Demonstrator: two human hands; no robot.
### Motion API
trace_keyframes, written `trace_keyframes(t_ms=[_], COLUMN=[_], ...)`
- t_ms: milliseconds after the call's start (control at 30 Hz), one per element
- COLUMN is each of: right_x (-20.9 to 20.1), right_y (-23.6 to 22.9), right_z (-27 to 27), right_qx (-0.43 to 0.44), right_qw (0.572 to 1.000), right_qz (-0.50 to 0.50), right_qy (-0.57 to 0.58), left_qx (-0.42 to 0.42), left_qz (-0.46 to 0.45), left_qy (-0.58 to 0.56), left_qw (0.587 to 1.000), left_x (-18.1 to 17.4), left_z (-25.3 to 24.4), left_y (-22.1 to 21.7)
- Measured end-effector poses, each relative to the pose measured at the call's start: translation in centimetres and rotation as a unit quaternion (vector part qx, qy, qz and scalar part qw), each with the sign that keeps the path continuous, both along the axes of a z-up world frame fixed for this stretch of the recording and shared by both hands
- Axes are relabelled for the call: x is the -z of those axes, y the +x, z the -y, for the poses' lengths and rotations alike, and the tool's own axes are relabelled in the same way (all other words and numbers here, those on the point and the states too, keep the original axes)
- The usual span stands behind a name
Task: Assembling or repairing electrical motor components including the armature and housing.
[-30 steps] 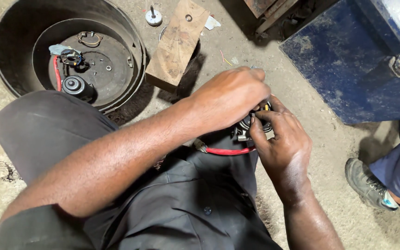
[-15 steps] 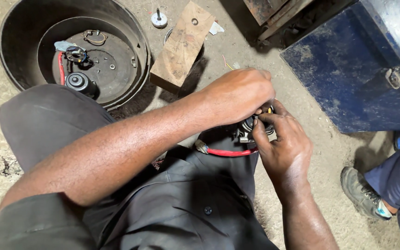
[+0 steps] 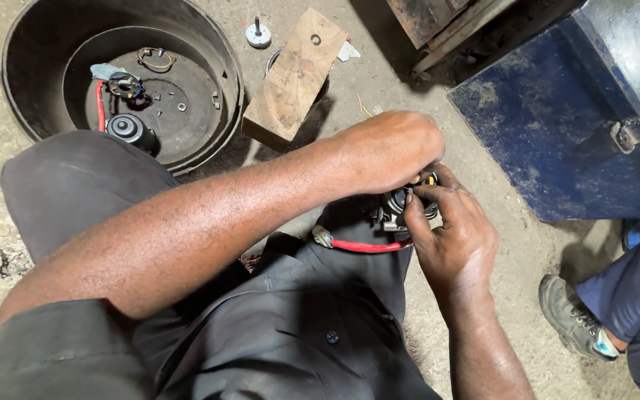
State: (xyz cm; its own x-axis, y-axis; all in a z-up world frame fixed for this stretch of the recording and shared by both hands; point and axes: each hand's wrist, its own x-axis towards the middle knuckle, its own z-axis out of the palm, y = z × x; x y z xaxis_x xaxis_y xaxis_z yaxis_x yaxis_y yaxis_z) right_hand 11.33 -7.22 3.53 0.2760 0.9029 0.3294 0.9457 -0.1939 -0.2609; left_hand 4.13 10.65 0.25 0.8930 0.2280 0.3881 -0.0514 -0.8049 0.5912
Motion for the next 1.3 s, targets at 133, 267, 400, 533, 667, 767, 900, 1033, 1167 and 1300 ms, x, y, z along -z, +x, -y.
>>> trace_keyframes(t_ms=[133,267,400,533,667,767,900,1033,1167,1300], right_x=[0.0,-0.1,0.1,0.2,0.2,0.3,0.3,0.2,0.1,0.1], right_y=[0.0,-0.1,0.1,0.1,0.0,0.1,0.1,-0.1,-0.2,-0.2], right_z=[0.0,-0.1,0.1,0.2,0.3,0.3,0.3,0.2,0.1,0.1], right_qx=[0.001,0.009,0.009,-0.003,0.002,0.01,0.012,0.017,0.023,0.036], right_qw=[1.0,1.0,1.0,1.0,1.0,1.0,1.0,1.0,1.0,0.999], right_qz=[0.002,-0.004,-0.009,0.004,-0.004,-0.01,-0.001,0.001,-0.007,-0.012], right_qy=[0.002,-0.002,-0.005,0.004,0.008,0.004,-0.003,-0.008,-0.011,-0.025], left_qx=[0.001,-0.001,0.004,0.008,0.004,0.01,0.015,0.03,0.032,0.04], left_qz=[-0.019,-0.008,-0.011,-0.004,0.02,0.014,-0.015,-0.059,-0.063,-0.073], left_qy=[0.003,0.015,0.018,0.016,0.014,0.034,0.086,0.079,0.091,0.092], left_qw=[1.0,1.0,1.0,1.0,1.0,0.999,0.996,0.995,0.993,0.992], left_x=[0.0,0.0,-0.1,-0.4,-0.4,-0.5,-1.0,-1.4,-1.6,-1.8], left_z=[0.1,0.1,0.2,0.3,0.4,0.5,0.6,0.6,0.5,0.5], left_y=[0.2,0.3,0.5,0.1,0.0,0.1,0.2,0.4,0.5,0.7])
